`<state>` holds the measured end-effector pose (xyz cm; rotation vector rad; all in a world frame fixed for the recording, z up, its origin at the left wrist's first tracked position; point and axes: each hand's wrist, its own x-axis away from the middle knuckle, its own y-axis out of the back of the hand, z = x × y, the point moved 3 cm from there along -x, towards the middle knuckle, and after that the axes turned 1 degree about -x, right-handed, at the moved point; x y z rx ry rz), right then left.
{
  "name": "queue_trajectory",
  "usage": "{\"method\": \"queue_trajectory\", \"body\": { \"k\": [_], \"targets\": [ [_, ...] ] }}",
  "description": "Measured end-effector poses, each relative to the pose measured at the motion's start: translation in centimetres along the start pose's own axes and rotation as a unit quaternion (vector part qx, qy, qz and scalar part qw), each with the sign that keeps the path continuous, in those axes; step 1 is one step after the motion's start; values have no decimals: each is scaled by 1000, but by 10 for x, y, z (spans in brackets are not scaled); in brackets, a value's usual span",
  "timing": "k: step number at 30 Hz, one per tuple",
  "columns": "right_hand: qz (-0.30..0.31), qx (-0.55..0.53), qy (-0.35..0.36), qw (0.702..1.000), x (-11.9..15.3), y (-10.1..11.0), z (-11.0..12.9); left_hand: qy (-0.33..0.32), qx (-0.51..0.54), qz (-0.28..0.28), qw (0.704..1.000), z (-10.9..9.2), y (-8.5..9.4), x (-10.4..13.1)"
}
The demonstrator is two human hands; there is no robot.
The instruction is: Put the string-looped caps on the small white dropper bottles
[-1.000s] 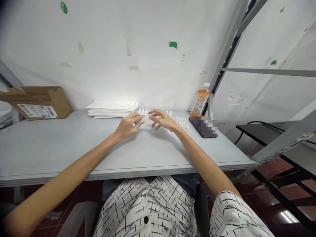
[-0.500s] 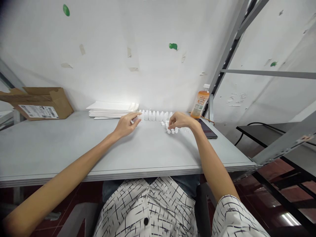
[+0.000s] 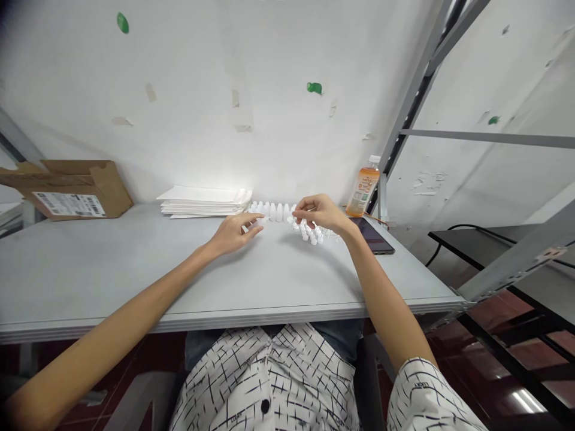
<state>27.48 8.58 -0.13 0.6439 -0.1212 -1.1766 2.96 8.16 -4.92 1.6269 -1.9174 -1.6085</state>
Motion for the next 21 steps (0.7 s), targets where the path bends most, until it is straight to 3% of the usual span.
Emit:
{"method": "queue_trajectory", "body": {
  "k": [3,8,13,17,21],
  "targets": [
    [-53,-53,45,996,-3,-7,3,-4,2,50,999,-5,-4,1],
    [-84,-14,58,995,-11,-24,-4,-11,5,82,997,-7,-6,3],
    [-67,36,105,992,-15,-38,-7,-11,24,94,995,-6,-8,4],
    [-37,30,90,995,-16,-43,-9,4,55,102,993,-6,-9,3],
    [-30,-19,57,998,-13,-41,-5,15,154,118,981,-9,-8,3]
  ]
}}
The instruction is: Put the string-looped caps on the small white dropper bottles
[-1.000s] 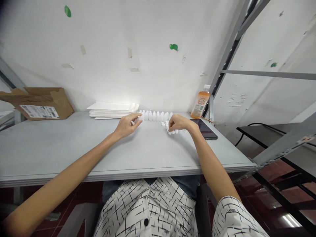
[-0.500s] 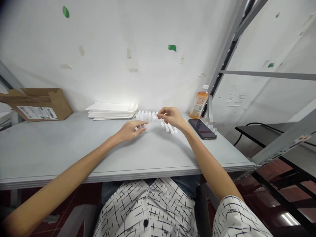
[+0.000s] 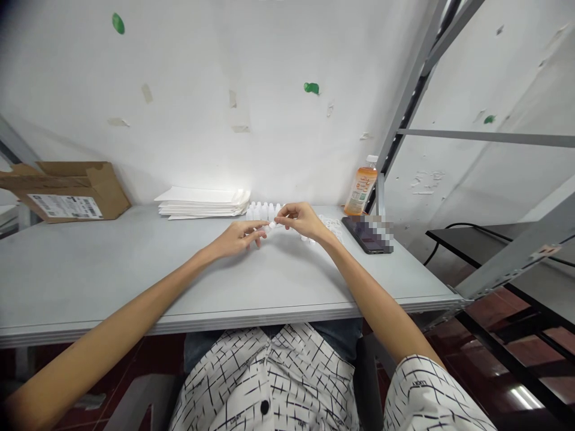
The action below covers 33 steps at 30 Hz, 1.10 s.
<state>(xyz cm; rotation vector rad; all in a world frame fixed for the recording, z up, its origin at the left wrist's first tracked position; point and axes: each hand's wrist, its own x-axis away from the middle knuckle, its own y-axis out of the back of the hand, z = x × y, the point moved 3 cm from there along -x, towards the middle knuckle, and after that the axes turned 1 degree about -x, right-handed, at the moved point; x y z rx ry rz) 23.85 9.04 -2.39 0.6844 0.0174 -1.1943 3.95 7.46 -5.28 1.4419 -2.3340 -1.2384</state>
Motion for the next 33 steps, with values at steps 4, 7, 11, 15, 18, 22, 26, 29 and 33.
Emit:
{"method": "queue_trajectory", "body": {
  "k": [4,7,11,15,18,22,26,29,33],
  "targets": [
    [8,-35,-39,999,4,0,7,16,105,21,994,-3,0,1],
    [8,-39,-28,999,5,-1,9,24,150,31,988,-1,-1,1],
    [27,-31,-5,999,4,-2,5,30,166,28,985,2,-1,0],
    [37,-40,-6,999,3,-5,3,28,163,25,986,3,-1,-1],
    [48,-44,-12,998,3,-8,4,30,161,22,986,3,-1,-1],
    [55,-18,-18,998,3,-11,4,21,142,16,990,2,-1,0],
    [53,18,-7,998,3,-15,-2,13,121,13,993,3,-1,0],
    [51,62,3,997,2,-19,-8,12,109,16,994,4,-2,0],
    [36,107,20,993,2,-22,-9,19,90,17,996,4,-1,0]
  ]
}}
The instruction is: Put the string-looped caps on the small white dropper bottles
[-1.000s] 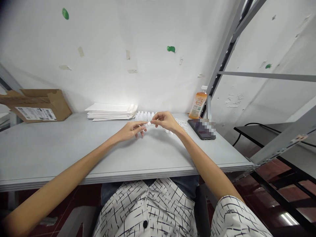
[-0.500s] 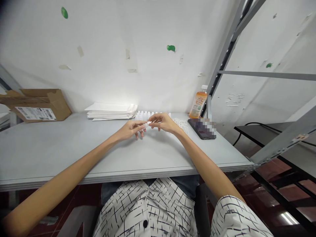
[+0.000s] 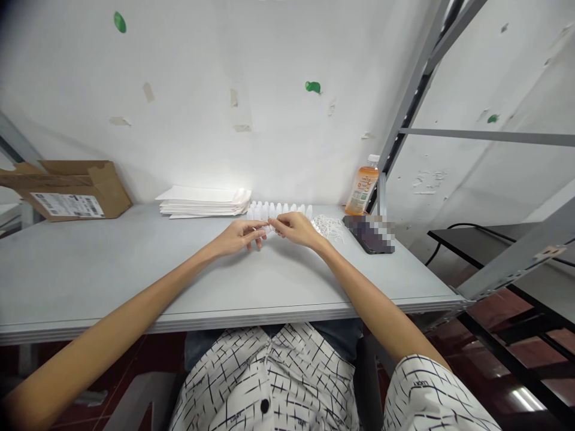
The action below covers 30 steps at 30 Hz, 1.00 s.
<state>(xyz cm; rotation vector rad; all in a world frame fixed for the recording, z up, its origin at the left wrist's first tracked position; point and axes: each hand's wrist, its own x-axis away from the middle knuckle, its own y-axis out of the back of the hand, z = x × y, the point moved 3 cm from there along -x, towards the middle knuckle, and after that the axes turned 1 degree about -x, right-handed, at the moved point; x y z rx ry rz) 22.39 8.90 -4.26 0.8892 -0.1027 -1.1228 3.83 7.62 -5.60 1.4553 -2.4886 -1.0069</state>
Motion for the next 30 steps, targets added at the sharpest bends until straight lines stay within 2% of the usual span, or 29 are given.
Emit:
{"method": "queue_trajectory", "body": {
  "k": [3,9,14,17,20,24,30],
  "targets": [
    [-21,-39,4,999,1,3,5,-2,-5,-12,1000,-3,2,0],
    [9,-103,-29,994,3,5,10,-10,-22,-21,999,-6,4,1],
    [23,-48,-28,998,2,1,3,-6,-42,-19,999,-5,2,1],
    [0,15,-23,1000,2,2,2,-1,-73,-19,997,-6,2,1],
    [-8,-30,-4,1000,2,6,4,-4,-83,-25,996,-7,3,1],
    [18,-111,-12,994,1,6,3,-11,-77,-21,997,-6,3,1],
    [46,-62,-16,997,0,-1,-2,-20,-107,-13,994,-9,1,3]
  ]
}}
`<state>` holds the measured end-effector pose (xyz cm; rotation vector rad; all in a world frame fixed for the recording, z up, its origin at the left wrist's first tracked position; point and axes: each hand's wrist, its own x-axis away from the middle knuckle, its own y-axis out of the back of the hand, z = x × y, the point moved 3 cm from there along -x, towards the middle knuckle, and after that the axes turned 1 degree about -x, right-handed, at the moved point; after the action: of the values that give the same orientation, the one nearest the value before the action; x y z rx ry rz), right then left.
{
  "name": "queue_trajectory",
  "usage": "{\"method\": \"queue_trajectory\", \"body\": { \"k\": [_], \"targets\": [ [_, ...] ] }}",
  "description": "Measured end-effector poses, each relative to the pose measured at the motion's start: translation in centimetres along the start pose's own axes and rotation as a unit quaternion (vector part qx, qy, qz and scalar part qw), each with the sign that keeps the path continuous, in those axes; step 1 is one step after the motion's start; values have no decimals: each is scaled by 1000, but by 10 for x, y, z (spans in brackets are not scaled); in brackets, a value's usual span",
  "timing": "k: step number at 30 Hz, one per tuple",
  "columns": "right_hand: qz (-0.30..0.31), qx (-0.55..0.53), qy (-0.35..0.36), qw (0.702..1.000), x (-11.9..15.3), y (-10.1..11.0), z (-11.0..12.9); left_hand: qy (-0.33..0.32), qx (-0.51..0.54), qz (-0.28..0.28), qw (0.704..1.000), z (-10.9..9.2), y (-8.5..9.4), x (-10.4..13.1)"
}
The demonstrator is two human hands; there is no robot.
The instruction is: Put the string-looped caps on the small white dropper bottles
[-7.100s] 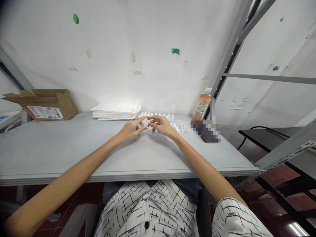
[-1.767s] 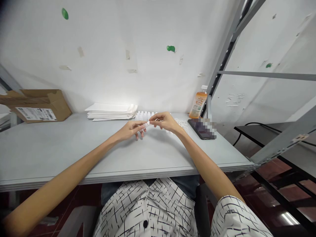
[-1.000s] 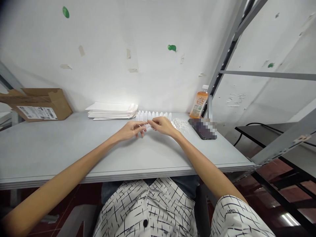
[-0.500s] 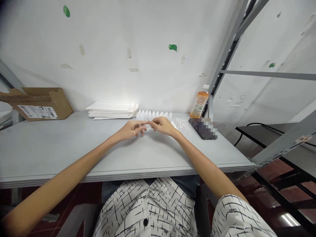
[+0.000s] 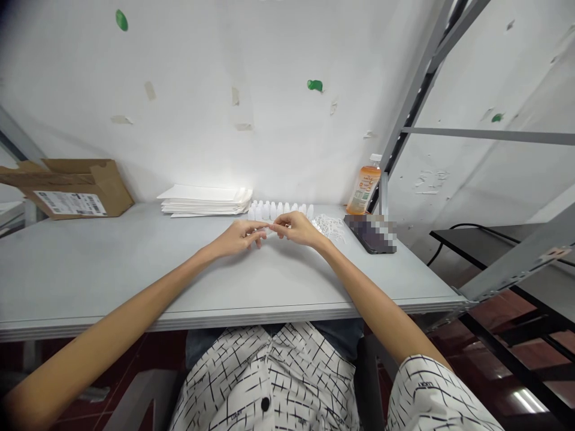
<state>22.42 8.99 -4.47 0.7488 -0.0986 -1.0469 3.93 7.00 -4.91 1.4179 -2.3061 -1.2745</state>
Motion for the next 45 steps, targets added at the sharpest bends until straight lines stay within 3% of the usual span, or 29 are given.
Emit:
{"method": "queue_trajectory", "body": {
  "k": [6,13,21,30,40,45],
  "targets": [
    [-15,23,-10,1000,-2,-6,-2,-2,-8,-16,1000,-2,5,0],
    [-39,-24,38,998,0,-3,4,8,23,-36,999,2,9,0],
    [-39,76,17,996,-1,-10,3,-16,-11,-60,998,4,5,-1],
    [-33,9,34,999,0,-7,3,-3,34,-15,999,-2,6,-1],
    [-12,81,-22,996,0,-11,4,-19,-41,-24,999,-2,3,0],
    [-20,34,-15,999,1,-6,3,-2,53,14,999,-1,1,-1]
  ]
}}
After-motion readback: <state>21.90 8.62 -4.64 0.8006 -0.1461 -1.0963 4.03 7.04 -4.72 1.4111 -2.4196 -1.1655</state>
